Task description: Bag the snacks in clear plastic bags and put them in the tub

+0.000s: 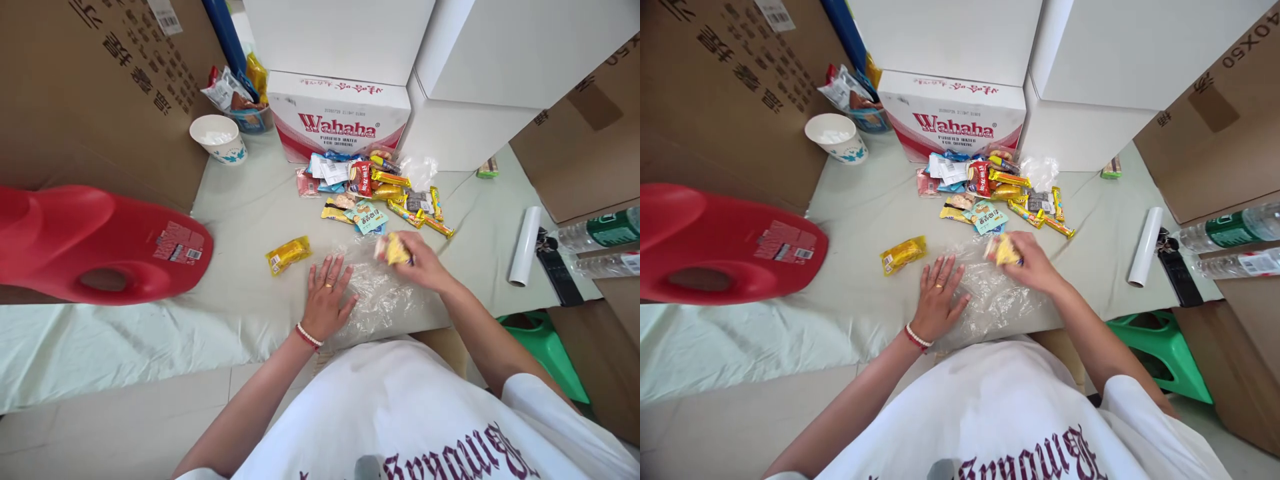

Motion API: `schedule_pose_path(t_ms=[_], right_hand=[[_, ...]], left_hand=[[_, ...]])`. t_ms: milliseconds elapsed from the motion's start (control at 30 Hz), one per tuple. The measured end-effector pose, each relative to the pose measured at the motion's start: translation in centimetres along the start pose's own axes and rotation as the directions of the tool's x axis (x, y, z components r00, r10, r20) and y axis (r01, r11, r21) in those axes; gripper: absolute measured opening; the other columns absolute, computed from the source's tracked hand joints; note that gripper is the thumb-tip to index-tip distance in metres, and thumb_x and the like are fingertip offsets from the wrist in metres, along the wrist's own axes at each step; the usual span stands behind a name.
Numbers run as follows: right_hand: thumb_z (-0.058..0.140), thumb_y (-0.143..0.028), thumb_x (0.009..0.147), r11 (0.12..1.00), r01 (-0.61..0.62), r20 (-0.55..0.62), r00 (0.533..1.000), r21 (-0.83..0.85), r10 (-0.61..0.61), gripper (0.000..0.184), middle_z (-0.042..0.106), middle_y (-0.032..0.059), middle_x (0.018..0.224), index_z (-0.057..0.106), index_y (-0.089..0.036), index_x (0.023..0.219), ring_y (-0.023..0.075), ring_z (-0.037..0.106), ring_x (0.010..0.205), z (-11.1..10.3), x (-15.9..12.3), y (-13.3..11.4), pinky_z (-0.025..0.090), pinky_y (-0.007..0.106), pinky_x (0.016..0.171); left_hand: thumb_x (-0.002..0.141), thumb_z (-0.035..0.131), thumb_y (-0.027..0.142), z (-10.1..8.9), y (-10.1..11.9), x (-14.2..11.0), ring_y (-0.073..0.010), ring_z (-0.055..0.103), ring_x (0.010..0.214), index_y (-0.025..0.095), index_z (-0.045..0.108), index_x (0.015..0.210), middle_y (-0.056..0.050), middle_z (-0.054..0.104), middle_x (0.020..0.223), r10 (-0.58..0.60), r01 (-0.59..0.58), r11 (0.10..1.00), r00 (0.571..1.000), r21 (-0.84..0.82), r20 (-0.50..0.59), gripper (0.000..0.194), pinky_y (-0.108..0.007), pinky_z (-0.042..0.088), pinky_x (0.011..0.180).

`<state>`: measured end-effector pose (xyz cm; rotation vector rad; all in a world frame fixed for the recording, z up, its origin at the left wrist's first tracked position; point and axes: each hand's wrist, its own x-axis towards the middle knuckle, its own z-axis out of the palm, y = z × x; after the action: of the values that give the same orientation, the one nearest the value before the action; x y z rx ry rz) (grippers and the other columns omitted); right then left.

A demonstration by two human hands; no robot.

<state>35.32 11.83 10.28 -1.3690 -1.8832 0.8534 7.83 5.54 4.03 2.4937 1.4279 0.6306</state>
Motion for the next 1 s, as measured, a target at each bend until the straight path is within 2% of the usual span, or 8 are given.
schedule_pose_path(t_ms=[100, 233, 567, 667, 767, 833, 900, 1000], right_hand=[[0.067, -0.02, 0.073, 0.935, 0.27, 0.381, 0.909, -0.228, -0.169, 0.06, 0.062, 0.0149, 0.123, 0.061, -0.016, 0.132, 0.0352, 0.043, 0.134, 2.2, -0.8, -1.5, 0.037, 0.052, 0.111], [0.067, -0.017, 0.076, 0.852, 0.369, 0.531, 0.837, -0.37, -0.131, 0.06, 0.061, 0.0168, 0.12, 0.06, -0.014, 0.135, 0.0359, 0.041, 0.133, 4.8, 0.2, -1.9, 0.033, 0.053, 0.112], [0.067, -0.019, 0.081, 0.842, 0.346, 0.561, 0.825, -0.414, -0.062, 0.064, 0.059, 0.0167, 0.126, 0.054, -0.016, 0.143, 0.0355, 0.038, 0.138, 7.3, 1.4, -2.7, 0.026, 0.059, 0.116], [0.072, -0.027, 0.083, 0.871, 0.329, 0.532, 0.841, -0.364, -0.095, 0.071, 0.05, 0.0186, 0.144, 0.046, -0.017, 0.149, 0.0365, 0.032, 0.143, 5.9, 0.4, -2.3, 0.025, 0.062, 0.118], [0.071, -0.037, 0.089, 0.911, 0.335, 0.458, 0.867, -0.24, -0.198, 0.072, 0.044, 0.0184, 0.151, 0.04, -0.021, 0.152, 0.0342, 0.035, 0.142, 3.1, -2.1, -2.0, 0.034, 0.058, 0.116], [0.066, -0.038, 0.093, 0.93, 0.333, 0.461, 0.857, -0.153, -0.231, 0.059, 0.05, 0.0168, 0.143, 0.046, -0.023, 0.146, 0.0317, 0.042, 0.136, 1.5, -4.3, -1.5, 0.041, 0.054, 0.112], [0.064, -0.035, 0.094, 0.943, 0.31, 0.506, 0.837, -0.121, -0.21, 0.045, 0.054, 0.0156, 0.136, 0.055, -0.023, 0.137, 0.0307, 0.047, 0.132, 0.8, -6.6, -0.8, 0.046, 0.053, 0.107], [0.056, -0.027, 0.098, 0.954, 0.261, 0.485, 0.859, -0.146, -0.161, 0.024, 0.06, 0.0139, 0.128, 0.065, -0.025, 0.121, 0.0298, 0.051, 0.128, 0.9, -8.9, 0.6, 0.049, 0.054, 0.105]], left_hand=[[0.1, 0.047, 0.033, -0.4, -0.7, -0.6, -0.0304, 0.023, 0.156, 0.021, 0.041, 0.154, -0.013, 0.039, 0.163, -0.071, 0.071, 0.997, 0.997, 0.017, 0.009, 0.056, -0.059, 0.014, 0.126], [0.1, 0.046, 0.034, -0.4, -1.7, -0.9, -0.0317, 0.033, 0.152, 0.017, 0.039, 0.155, -0.015, 0.041, 0.161, -0.137, 0.135, 0.99, 0.981, 0.029, 0.137, 0.058, -0.059, 0.02, 0.124], [0.097, 0.052, 0.032, -0.2, -2.7, -1.0, -0.0318, 0.031, 0.154, 0.021, 0.024, 0.16, -0.016, 0.032, 0.166, -0.067, 0.072, 0.996, 0.995, -0.06, 0.08, 0.07, -0.06, 0.025, 0.123], [0.095, 0.053, 0.025, -1.2, -3.4, -1.6, -0.0309, 0.029, 0.154, 0.025, 0.026, 0.16, -0.015, 0.032, 0.166, -0.027, 0.022, 0.991, 0.999, -0.132, -0.037, 0.069, -0.057, 0.034, 0.121], [0.091, 0.051, 0.013, -2.7, -4.1, -2.8, -0.0292, 0.03, 0.154, 0.029, 0.035, 0.155, -0.011, 0.043, 0.16, 0.03, -0.047, 0.991, 0.991, -0.129, -0.131, 0.068, -0.055, 0.037, 0.12], [0.086, 0.048, 0.005, -3.6, -4.5, -4.0, -0.0255, 0.037, 0.151, 0.028, 0.043, 0.149, -0.01, 0.054, 0.152, 0.127, -0.137, 0.982, 0.988, -0.126, -0.082, 0.068, -0.053, 0.035, 0.121], [0.08, 0.046, 0.001, -4.4, -4.8, -5.1, -0.0223, 0.045, 0.146, 0.026, 0.049, 0.143, -0.01, 0.06, 0.146, 0.223, -0.208, 0.963, 0.972, -0.172, 0.072, 0.068, -0.051, 0.031, 0.124], [0.077, 0.051, 0.01, -5.1, -5.0, -6.1, -0.0248, 0.047, 0.144, 0.021, 0.052, 0.141, -0.013, 0.057, 0.148, 0.252, -0.185, 0.953, 0.925, -0.241, 0.286, 0.064, -0.053, 0.024, 0.127]])
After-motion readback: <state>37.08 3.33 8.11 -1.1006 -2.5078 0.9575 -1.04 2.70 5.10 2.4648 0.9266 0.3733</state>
